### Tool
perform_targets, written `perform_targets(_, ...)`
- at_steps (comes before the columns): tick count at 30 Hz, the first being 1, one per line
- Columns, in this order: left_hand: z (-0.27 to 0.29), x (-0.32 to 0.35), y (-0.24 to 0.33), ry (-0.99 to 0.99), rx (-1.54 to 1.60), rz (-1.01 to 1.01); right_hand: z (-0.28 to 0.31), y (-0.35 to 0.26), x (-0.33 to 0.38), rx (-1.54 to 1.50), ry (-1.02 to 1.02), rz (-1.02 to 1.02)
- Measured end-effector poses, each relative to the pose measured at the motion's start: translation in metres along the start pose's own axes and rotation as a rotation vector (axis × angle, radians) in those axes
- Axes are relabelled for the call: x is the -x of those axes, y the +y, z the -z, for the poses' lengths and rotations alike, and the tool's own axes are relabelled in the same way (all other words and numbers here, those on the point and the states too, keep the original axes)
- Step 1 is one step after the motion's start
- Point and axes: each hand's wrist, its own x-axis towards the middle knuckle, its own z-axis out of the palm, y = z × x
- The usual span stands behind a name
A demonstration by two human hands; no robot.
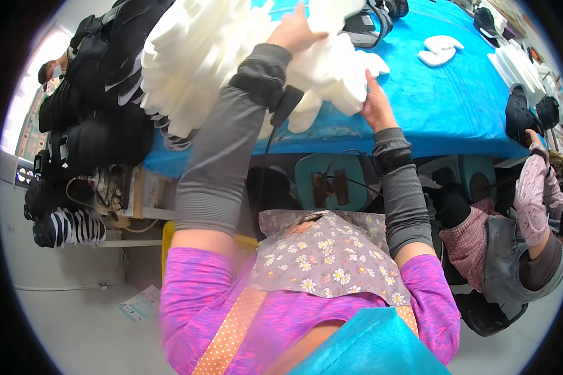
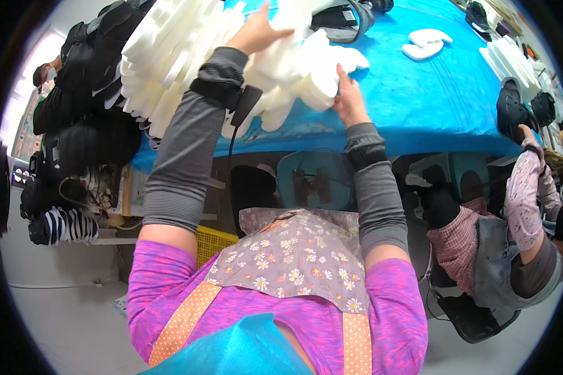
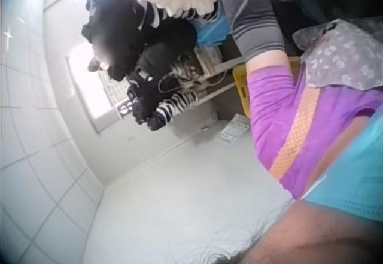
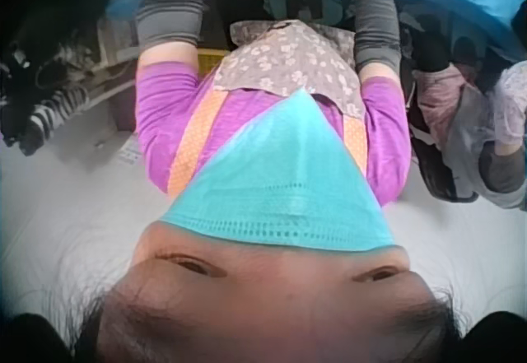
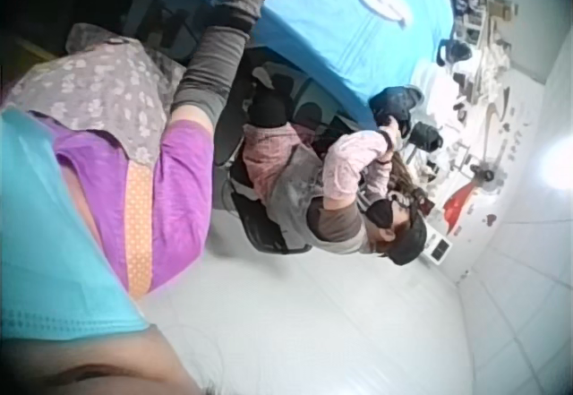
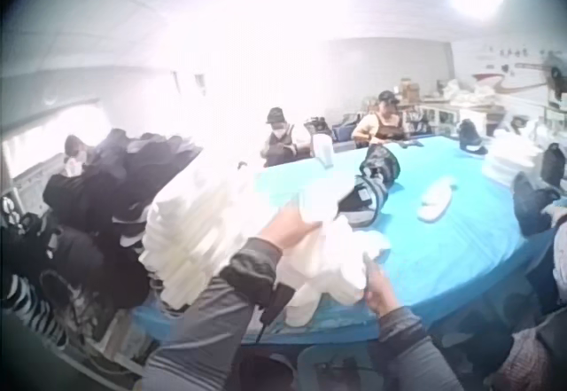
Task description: The person repeatedly picks up white foam shoe insoles from a blue table, separates them, and places them into a pile. The person handles the insoles one at a time or in small groups, occasionally adjusting their position on the table.
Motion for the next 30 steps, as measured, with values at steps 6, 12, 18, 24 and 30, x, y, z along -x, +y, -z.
perform_targets(6,-0.037,0.004,-0.013,-0.292,0.095,-0.437,0.022,-0.017,-0.013,-0.021,-0.224,0.042)
perform_targets(12,-0.041,0.033,0.02,-0.297,-0.22,-0.354,0.027,-0.013,-0.009,-0.005,-0.306,0.057)
perform_targets(18,-0.089,0.035,0.018,-0.201,-0.442,-0.271,0.011,0.019,-0.049,0.734,-0.699,0.177)
perform_targets(24,-0.116,0.042,0.036,-0.319,-0.599,-0.18,0.052,-0.079,-0.067,1.135,-0.301,-0.283)
perform_targets(30,-0.112,0.031,0.027,-0.41,-0.307,-0.142,0.095,-0.156,-0.131,1.825,0.402,0.363)
